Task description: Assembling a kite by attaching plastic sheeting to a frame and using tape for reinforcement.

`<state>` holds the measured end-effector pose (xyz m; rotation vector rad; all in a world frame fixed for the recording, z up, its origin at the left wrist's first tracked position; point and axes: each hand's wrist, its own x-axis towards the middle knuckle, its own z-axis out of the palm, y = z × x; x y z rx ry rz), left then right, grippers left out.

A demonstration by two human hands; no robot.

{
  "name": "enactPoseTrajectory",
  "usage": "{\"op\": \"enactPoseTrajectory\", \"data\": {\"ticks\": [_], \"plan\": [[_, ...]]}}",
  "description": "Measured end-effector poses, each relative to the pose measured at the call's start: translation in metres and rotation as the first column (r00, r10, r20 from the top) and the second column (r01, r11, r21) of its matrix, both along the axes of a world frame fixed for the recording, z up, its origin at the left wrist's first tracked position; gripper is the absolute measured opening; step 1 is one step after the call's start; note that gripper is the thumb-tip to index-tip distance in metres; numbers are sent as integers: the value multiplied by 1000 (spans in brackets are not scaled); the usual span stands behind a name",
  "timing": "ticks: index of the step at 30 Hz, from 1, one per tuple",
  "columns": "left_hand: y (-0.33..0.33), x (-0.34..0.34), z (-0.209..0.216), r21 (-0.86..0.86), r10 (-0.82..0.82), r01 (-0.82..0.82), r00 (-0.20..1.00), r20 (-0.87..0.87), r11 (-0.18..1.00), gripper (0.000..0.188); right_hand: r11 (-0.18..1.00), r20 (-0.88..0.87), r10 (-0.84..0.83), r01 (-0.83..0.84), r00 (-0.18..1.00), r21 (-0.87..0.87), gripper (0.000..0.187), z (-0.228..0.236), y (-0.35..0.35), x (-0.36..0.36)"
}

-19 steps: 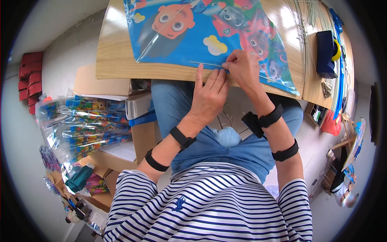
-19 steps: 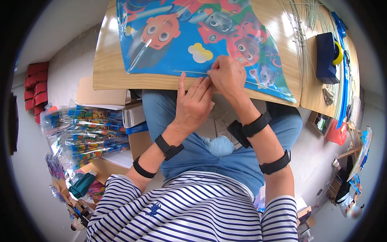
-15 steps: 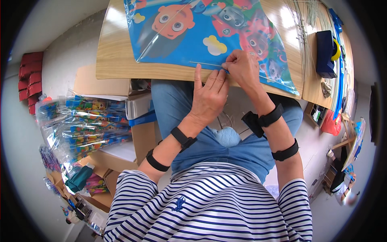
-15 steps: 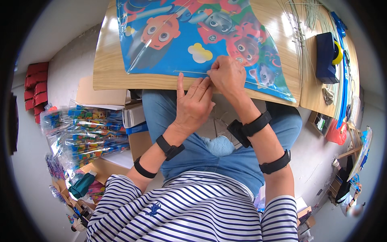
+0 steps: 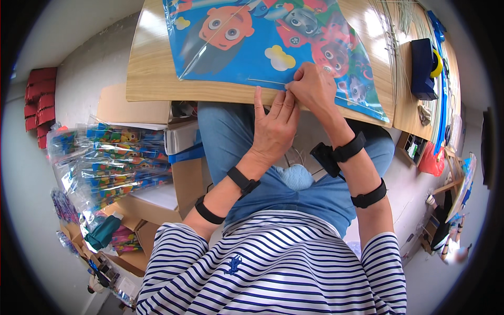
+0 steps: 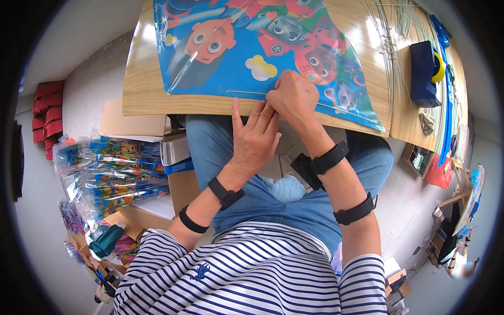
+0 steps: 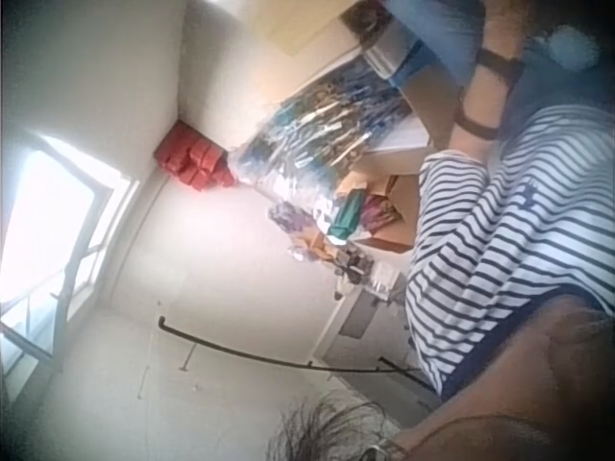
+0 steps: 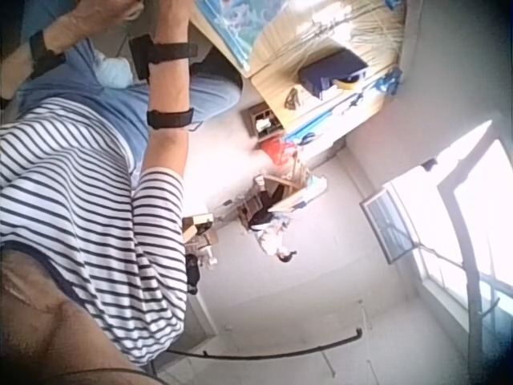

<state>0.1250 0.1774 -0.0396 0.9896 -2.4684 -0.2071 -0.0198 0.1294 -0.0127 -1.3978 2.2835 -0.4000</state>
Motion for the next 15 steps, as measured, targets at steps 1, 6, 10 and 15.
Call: {"op": "enactPoseTrajectory", "data": {"ticks": [1, 6, 10, 15], "plan": [[0, 0, 1, 4, -1, 1, 1000, 12, 1000, 54, 1000, 1, 1, -1, 1000, 3, 22, 0, 0, 0], [2, 0, 2, -11, 1, -1, 1000, 30, 1000, 53, 1000, 12, 18, -18, 1000, -10, 22, -2, 0, -3], [4, 1, 2, -20, 15, -14, 1000, 25, 1000, 50, 999, 72, 41, -42, 997, 20, 13, 5, 0, -3], [0, 4, 12, 33, 17, -16, 1000, -26, 999, 44, 998, 91, 53, -51, 994, -31, 12, -1, 2, -7]]}}
